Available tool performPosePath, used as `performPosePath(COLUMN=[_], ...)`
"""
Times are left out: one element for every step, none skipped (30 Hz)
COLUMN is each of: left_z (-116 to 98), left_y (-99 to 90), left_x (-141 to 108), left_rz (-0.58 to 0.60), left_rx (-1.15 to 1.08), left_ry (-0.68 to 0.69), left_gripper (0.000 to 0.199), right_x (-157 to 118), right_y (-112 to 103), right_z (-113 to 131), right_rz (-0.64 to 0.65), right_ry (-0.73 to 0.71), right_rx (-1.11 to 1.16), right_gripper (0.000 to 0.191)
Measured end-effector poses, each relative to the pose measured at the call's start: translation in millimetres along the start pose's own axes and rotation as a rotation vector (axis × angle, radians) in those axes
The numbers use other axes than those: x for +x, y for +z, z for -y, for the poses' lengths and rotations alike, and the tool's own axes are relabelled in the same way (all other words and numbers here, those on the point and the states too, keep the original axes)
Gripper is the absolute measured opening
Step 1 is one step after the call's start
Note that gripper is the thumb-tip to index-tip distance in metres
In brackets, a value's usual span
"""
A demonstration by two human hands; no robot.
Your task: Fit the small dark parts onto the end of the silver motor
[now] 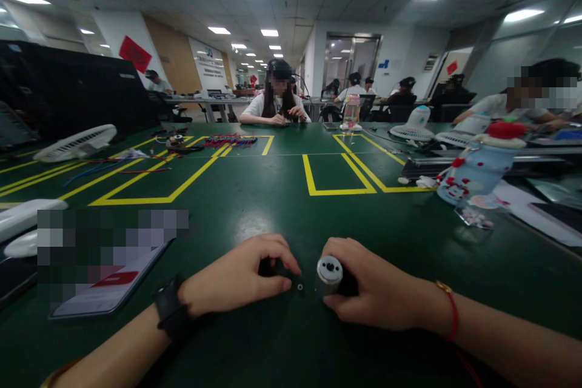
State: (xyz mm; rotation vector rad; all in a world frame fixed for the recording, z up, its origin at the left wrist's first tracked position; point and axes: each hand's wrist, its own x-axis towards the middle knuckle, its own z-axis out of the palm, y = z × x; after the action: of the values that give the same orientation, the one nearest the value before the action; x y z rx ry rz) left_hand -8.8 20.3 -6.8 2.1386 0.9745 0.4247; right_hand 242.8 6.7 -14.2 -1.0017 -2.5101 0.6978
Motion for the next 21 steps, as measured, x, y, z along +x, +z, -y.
performPosePath(left_z=[-1.0, -2.1, -3.2, -4.3, -5.4, -6.4, -7.2, -7.8, -8.2, -8.3, -8.1, -7.7, -7.2, -6.7, -6.2, -5.7, -5.4, -5.2, -5.1, -5.4, -5.9], left_y=[0.2, 0.4, 0.6, 0.9, 1.3, 2.0, 2.9, 4.0, 5.3, 6.5, 7.7, 8.6, 9.3, 9.8, 10.0, 10.0, 9.8, 9.5, 9.1, 8.6, 8.1], left_x=[-0.7, -1.4, -1.9, -2.3, -2.6, -2.7, -2.6, -2.4, -2.2, -1.8, -1.5, -1.2, -0.9, -0.6, -0.3, -0.1, 0.1, 0.4, 0.7, 1.1, 1.5], left_rz=[0.012, 0.020, 0.027, 0.033, 0.035, 0.033, 0.028, 0.019, 0.006, -0.007, -0.018, -0.025, -0.028, -0.029, -0.030, -0.030, -0.035, -0.044, -0.059, -0.080, -0.108], left_rx=[0.021, 0.032, 0.038, 0.043, 0.049, 0.057, 0.068, 0.079, 0.090, 0.099, 0.104, 0.106, 0.104, 0.100, 0.093, 0.082, 0.070, 0.054, 0.034, 0.011, -0.018], left_ry=[0.017, 0.022, 0.018, 0.010, 0.003, -0.002, -0.003, 0.001, 0.010, 0.021, 0.032, 0.040, 0.045, 0.048, 0.048, 0.046, 0.042, 0.032, 0.015, -0.006, -0.026], left_gripper=[0.015, 0.016, 0.018, 0.019, 0.020, 0.020, 0.019, 0.019, 0.018, 0.017, 0.016, 0.014, 0.011, 0.009, 0.008, 0.007, 0.007, 0.007, 0.008, 0.010, 0.011], right_x=[0.1, 0.2, 0.2, 0.3, 0.3, 0.4, 0.5, 0.6, 0.6, 0.7, 0.7, 0.6, 0.5, 0.4, 0.2, 0.1, 0.1, 0.0, 0.0, 0.1, 0.1], right_y=[-0.1, -0.1, -0.2, -0.2, -0.1, 0.0, 0.1, 0.2, 0.3, 0.3, 0.3, 0.2, 0.1, 0.0, -0.1, -0.1, 0.0, 0.1, 0.2, 0.2, 0.3], right_z=[0.2, 0.3, 0.4, 0.3, 0.2, 0.0, -0.2, -0.4, -0.5, -0.6, -0.6, -0.5, -0.3, -0.2, -0.1, -0.1, -0.1, -0.2, -0.4, -0.6, -0.7], right_rz=[-0.001, -0.002, -0.002, -0.002, -0.002, -0.003, -0.004, -0.004, -0.005, -0.005, -0.005, -0.004, -0.004, -0.004, -0.004, -0.004, -0.004, -0.005, -0.006, -0.005, -0.005], right_ry=[-0.002, -0.002, -0.001, 0.001, 0.003, 0.004, 0.004, 0.001, -0.002, -0.002, -0.003, -0.001, 0.001, 0.003, 0.005, 0.005, 0.004, 0.004, 0.004, 0.006, 0.007], right_rx=[0.003, 0.006, 0.009, 0.011, 0.012, 0.012, 0.011, 0.011, 0.010, 0.008, 0.007, 0.005, 0.006, 0.008, 0.012, 0.016, 0.020, 0.021, 0.020, 0.018, 0.015], right_gripper=[0.027, 0.027, 0.027, 0.028, 0.028, 0.028, 0.028, 0.028, 0.028, 0.027, 0.027, 0.027, 0.027, 0.027, 0.027, 0.027, 0.027, 0.028, 0.028, 0.028, 0.028])
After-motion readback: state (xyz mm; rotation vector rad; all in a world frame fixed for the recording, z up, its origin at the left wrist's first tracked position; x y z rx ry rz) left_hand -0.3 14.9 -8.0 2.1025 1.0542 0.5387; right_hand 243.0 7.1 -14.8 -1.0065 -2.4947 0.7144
